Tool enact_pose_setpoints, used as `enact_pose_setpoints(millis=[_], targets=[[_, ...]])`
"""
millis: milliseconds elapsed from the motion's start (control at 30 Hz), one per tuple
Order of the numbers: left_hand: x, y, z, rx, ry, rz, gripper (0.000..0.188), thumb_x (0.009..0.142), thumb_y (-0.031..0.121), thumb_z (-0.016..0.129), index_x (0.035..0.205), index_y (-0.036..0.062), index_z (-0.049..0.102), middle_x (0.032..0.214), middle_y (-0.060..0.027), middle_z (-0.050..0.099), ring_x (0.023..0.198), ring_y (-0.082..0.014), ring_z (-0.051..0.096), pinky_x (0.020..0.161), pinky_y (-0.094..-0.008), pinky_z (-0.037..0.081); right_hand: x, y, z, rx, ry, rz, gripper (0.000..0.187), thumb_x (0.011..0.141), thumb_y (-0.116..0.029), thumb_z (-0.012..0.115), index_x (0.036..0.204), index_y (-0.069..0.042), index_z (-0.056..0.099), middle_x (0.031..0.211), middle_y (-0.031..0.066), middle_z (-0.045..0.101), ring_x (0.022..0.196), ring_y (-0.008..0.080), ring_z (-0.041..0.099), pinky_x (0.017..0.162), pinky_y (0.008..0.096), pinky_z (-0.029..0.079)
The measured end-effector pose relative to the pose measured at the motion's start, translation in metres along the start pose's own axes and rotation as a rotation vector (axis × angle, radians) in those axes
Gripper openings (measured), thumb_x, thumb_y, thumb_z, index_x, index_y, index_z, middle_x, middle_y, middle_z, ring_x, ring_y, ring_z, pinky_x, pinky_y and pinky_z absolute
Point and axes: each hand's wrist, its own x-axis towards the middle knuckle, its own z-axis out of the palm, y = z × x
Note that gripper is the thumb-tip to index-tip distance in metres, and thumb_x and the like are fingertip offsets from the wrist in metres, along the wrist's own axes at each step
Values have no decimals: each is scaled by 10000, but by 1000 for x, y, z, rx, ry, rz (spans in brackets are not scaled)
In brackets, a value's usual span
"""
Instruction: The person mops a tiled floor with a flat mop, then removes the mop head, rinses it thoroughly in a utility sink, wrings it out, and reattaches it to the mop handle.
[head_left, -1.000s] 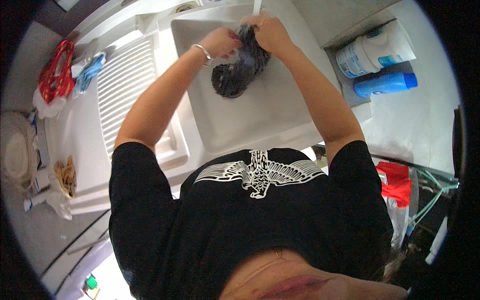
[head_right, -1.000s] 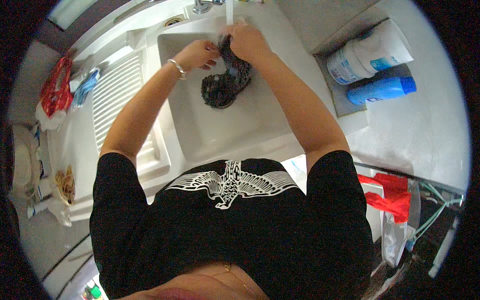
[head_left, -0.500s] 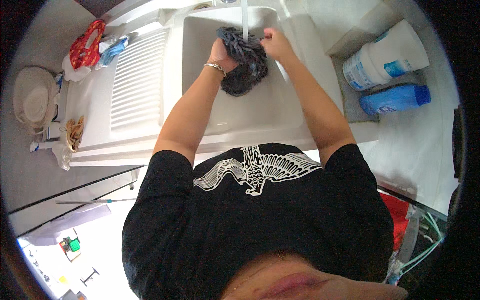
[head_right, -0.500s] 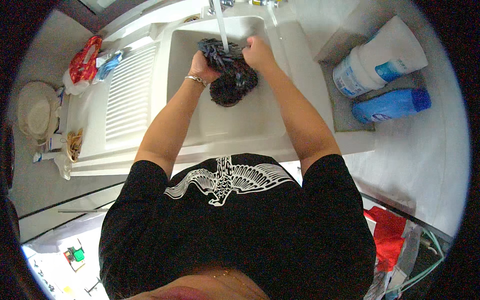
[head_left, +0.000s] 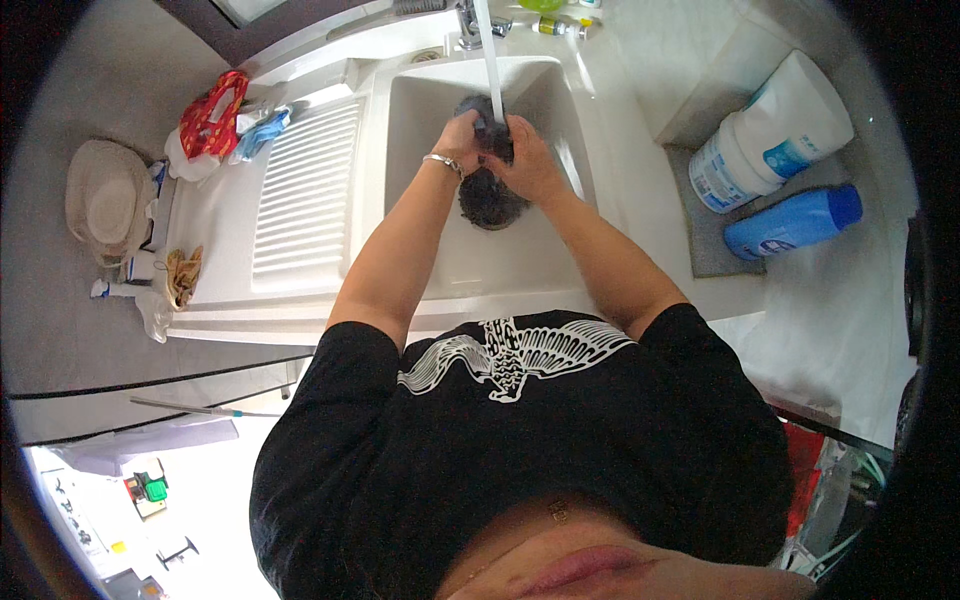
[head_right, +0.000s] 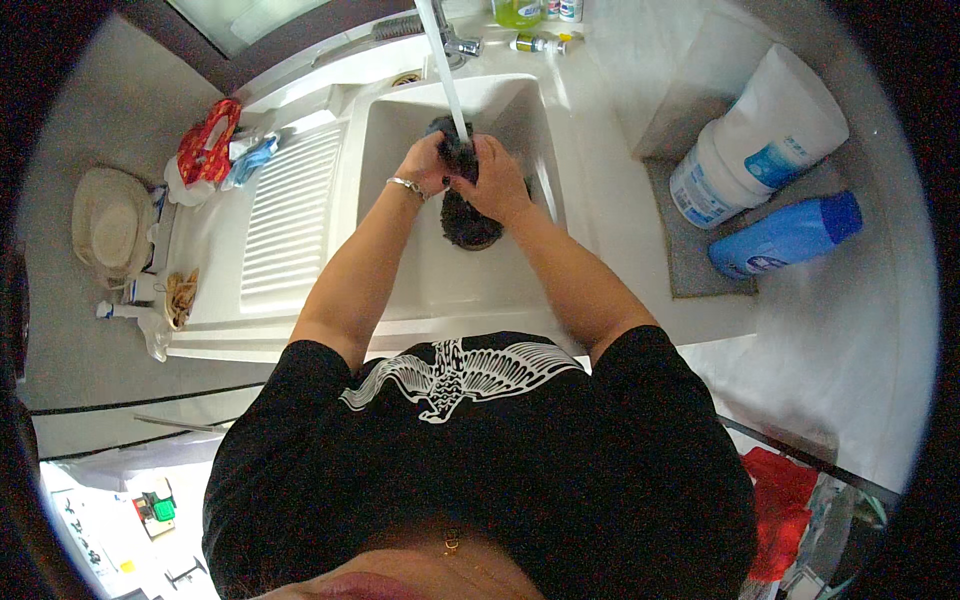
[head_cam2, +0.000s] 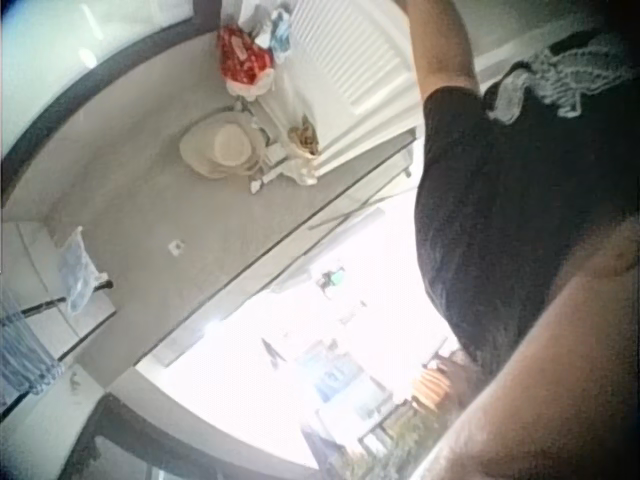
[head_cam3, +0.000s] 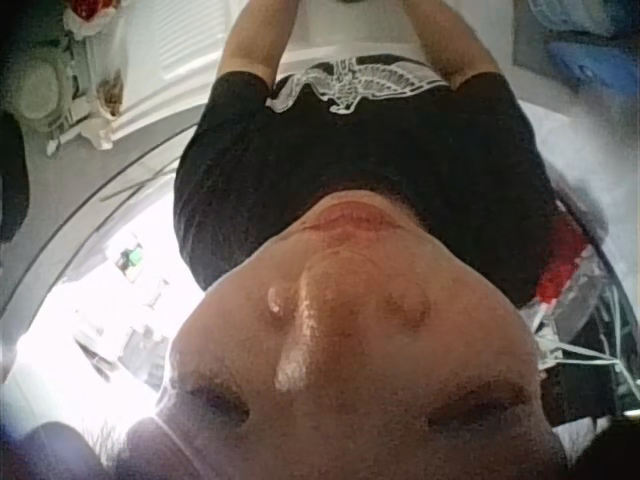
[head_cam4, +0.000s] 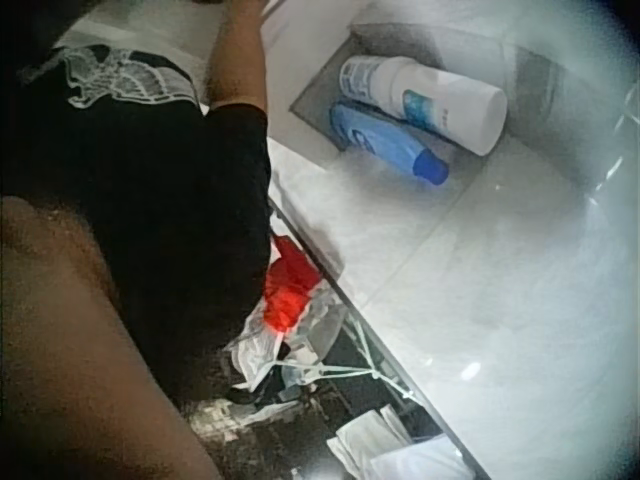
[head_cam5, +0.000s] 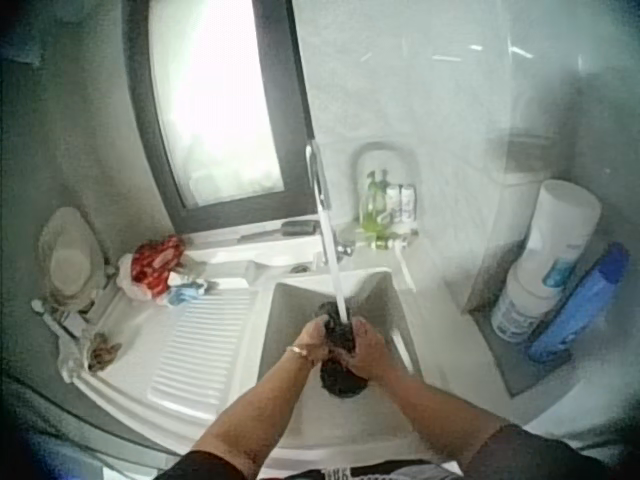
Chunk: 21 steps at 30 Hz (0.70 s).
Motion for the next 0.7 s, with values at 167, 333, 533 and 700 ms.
enact_pose_setpoints(millis=[167, 333, 533, 700], targets=[[-11, -8, -4, 276, 155, -48, 300, 892, 255, 348, 1013, 28, 503, 904, -74, 573, 769, -204, 557, 659, -362, 469, -7, -6, 1, -123, 30, 125, 589, 632, -246, 696, 1116, -30, 440, 1037, 192, 466, 979, 356, 472, 825, 408, 414], [-12, -23, 0, 241, 220, -14, 250, 859, 222, 420, 984, 22, 504, 842, -81, 559, 726, -206, 565, 590, -333, 482, -9, 2, 8, 52, 70, 333, 409, 653, -155, 633, 1029, -41, 520, 958, 185, 530, 876, 341, 529, 778, 388, 438], [-11, -43, -13, 232, 389, -8, 212, 834, 212, 448, 984, 88, 533, 858, -52, 571, 760, -196, 577, 628, -365, 481, -1, 19, 7, 484, -50, 436, 230, 660, -28, 507, 878, -12, 579, 799, 116, 592, 760, 228, 558, 736, 293, 427], [-1, -76, -24, 64, 443, 34, 282, 831, 295, 412, 1014, 125, 541, 895, -66, 581, 794, -222, 577, 680, -370, 479, -1, 4, 2, 743, -122, 466, 232, 665, -22, 503, 884, -6, 579, 870, 35, 597, 809, 104, 522, 737, 240, 413]])
